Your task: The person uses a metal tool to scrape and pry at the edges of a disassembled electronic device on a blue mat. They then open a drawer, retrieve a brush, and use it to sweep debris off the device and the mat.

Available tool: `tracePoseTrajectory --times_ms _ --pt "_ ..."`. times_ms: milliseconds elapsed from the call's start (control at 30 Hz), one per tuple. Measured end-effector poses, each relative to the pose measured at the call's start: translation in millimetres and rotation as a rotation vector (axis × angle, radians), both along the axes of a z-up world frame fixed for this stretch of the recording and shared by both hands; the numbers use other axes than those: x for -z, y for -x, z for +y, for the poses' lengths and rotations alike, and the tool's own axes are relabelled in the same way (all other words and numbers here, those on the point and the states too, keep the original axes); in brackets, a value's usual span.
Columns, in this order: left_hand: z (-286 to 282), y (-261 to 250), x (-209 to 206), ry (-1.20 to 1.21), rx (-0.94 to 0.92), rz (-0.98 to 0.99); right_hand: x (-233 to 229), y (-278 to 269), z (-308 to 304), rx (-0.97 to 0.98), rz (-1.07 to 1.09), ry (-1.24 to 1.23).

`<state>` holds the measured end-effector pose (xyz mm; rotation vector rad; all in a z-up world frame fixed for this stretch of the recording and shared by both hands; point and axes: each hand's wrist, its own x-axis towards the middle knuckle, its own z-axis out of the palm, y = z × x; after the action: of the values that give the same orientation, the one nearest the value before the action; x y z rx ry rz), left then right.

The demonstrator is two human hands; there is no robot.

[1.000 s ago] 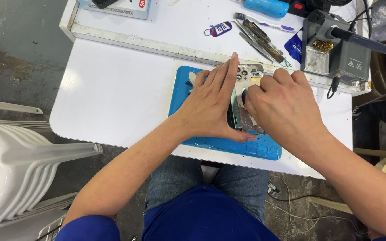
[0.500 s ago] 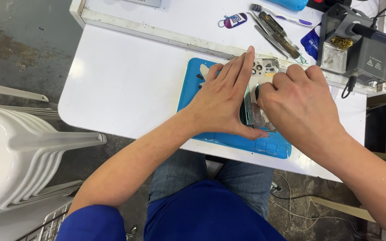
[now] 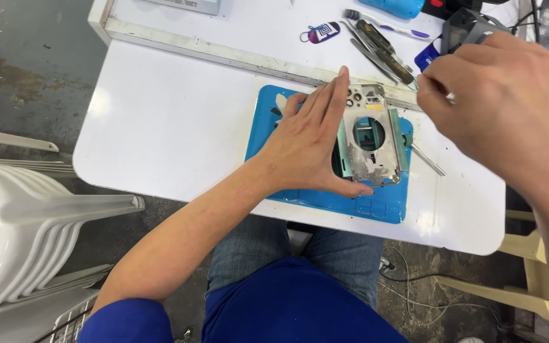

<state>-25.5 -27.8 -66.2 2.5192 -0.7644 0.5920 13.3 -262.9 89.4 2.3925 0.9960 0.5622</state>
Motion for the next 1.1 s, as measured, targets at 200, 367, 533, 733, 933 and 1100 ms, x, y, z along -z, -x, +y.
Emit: tracePoseTrajectory --times_ms 200,367,533,733,933,1100 --pt "7.9 0.2 -6.5 0.044 0.066 0.064 17.8 8.4 -34.1 0.234 0.47 -0.529" --pt "18.5 0.4 -28.9 0.279 0.15 0.304 47.4 12.5 -35.4 0.479 0.747 -0.843" --pt "32.0 -19.1 -47.2 0.481 0.053 0.075 51.1 3.1 -28.2 0.538 0.787 -0.825" --pt "102.2 -136.7 -25.3 0.132 -0.268 0.064 91.2 -5.9 -55.6 0.246 0.47 -0.973" --pt "108.7 -224.8 -1.0 -0.045 -0.372 -0.01 119.9 -12.8 -72.0 0.0 0.325 -1.158" --pt "88.9 -249.4 -10.9 -0.769 -0.395 0.025 123.2 -12.4 -74.8 0.037 0.307 -1.188"
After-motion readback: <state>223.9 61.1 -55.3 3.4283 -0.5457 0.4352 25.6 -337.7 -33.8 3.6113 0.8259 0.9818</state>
